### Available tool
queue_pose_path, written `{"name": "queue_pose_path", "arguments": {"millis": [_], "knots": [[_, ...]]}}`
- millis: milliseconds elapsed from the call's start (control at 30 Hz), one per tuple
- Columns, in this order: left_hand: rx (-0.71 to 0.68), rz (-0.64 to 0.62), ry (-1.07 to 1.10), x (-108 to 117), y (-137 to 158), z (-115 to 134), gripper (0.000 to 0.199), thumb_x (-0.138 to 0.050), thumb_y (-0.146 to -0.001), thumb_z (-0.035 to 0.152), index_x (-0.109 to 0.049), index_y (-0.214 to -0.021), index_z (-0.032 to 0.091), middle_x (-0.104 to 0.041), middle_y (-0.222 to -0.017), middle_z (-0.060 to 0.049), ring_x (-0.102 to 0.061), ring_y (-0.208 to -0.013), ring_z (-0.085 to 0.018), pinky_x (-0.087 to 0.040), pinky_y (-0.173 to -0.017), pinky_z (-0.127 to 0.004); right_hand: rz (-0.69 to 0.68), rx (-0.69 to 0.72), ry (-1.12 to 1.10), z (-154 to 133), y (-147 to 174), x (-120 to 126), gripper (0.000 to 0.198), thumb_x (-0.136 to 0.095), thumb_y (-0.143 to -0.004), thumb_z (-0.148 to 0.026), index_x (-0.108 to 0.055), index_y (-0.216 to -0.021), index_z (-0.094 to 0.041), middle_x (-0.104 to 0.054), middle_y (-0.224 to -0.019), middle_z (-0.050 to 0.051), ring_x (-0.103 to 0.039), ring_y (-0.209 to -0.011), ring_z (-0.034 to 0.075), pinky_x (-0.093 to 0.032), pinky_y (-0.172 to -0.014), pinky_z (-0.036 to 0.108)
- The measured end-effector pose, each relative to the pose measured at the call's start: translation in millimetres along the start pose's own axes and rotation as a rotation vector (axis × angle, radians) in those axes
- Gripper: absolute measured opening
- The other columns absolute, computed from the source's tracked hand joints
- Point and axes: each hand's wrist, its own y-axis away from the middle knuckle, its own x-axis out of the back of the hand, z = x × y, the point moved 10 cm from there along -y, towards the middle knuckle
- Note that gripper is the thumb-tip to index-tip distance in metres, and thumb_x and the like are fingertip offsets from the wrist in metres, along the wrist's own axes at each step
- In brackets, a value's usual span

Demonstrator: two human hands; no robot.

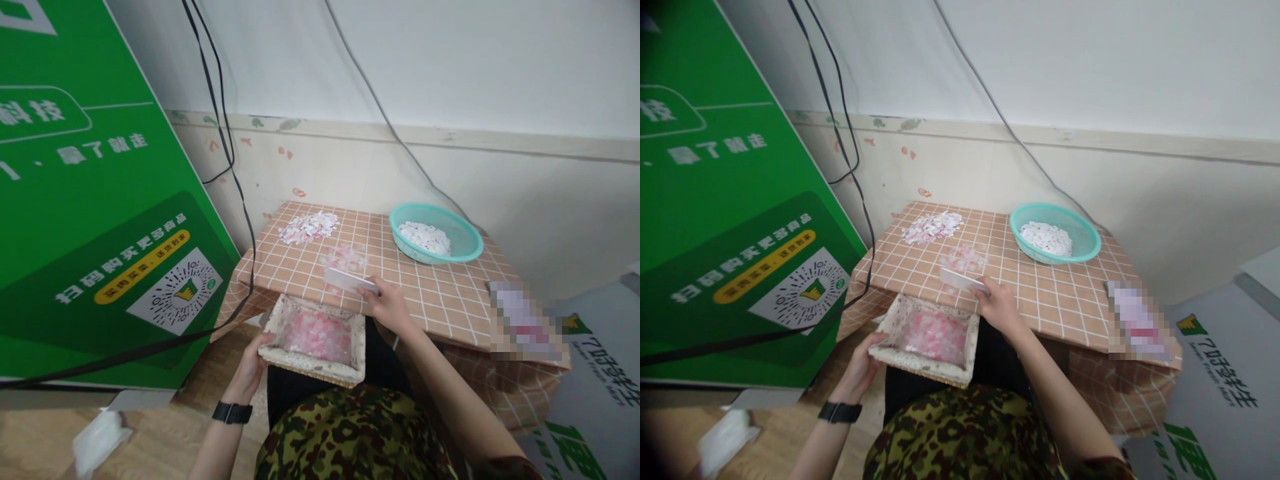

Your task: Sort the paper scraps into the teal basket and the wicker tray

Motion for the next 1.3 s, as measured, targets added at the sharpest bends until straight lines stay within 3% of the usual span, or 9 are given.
{"name": "queue_pose_path", "arguments": {"millis": [333,500,600,767,967,1300], "knots": [[0.004,0.006,0.003,-3.1,2.3,0.6,0.027,-0.065,-0.062,0.026,-0.070,-0.084,0.012,-0.073,-0.073,-0.004,-0.064,-0.063,-0.019,-0.046,-0.061,-0.030,-0.156,0.084,-0.062,-25.4,14.1,-17.3,0.014,-0.046,-0.085,-0.031,-0.058,-0.087,-0.024,-0.062,-0.067,0.001,-0.056,-0.059,0.017,-0.038,-0.056,0.027],[0.024,0.007,0.013,0.4,0.0,-5.1,0.021,-0.066,-0.062,0.027,-0.069,-0.078,0.014,-0.071,-0.068,-0.002,-0.062,-0.059,-0.017,-0.046,-0.059,-0.030,0.055,-0.058,-0.016,5.3,5.5,15.9,0.016,-0.050,-0.083,-0.035,-0.057,-0.082,-0.022,-0.059,-0.062,0.001,-0.053,-0.055,0.016,-0.037,-0.052,0.027],[0.018,0.003,0.010,2.4,-1.3,-5.6,0.019,-0.066,-0.063,0.027,-0.068,-0.077,0.014,-0.071,-0.068,-0.002,-0.061,-0.058,-0.017,-0.046,-0.058,-0.028,0.101,-0.105,0.064,20.7,-3.6,21.5,0.016,-0.051,-0.082,-0.035,-0.058,-0.083,-0.022,-0.060,-0.063,0.002,-0.053,-0.055,0.017,-0.035,-0.051,0.027],[0.000,-0.031,0.006,-1.1,-2.0,-1.7,0.029,-0.065,-0.065,0.027,-0.069,-0.090,0.013,-0.073,-0.078,-0.004,-0.064,-0.068,-0.020,-0.047,-0.063,-0.030,0.036,-0.057,0.051,16.0,-18.6,7.4,0.016,-0.050,-0.082,-0.032,-0.058,-0.089,-0.021,-0.064,-0.073,0.003,-0.058,-0.064,0.019,-0.036,-0.055,0.027],[-0.018,-0.044,0.015,-2.4,-1.0,1.4,0.030,-0.065,-0.066,0.025,-0.069,-0.093,0.013,-0.073,-0.080,-0.003,-0.064,-0.070,-0.019,-0.047,-0.065,-0.029,0.008,0.002,0.044,3.5,-27.4,-4.6,0.011,-0.051,-0.082,-0.031,-0.057,-0.084,-0.022,-0.062,-0.069,0.002,-0.057,-0.063,0.018,-0.036,-0.056,0.027],[-0.005,-0.049,0.022,-1.6,-1.4,-1.4,0.030,-0.064,-0.067,0.024,-0.067,-0.094,0.012,-0.072,-0.077,-0.003,-0.063,-0.066,-0.018,-0.046,-0.062,-0.029,-0.098,0.035,-0.044,-14.4,0.6,-19.0,0.012,-0.048,-0.085,-0.030,-0.057,-0.087,-0.022,-0.060,-0.066,0.000,-0.055,-0.060,0.016,-0.036,-0.055,0.026]]}}
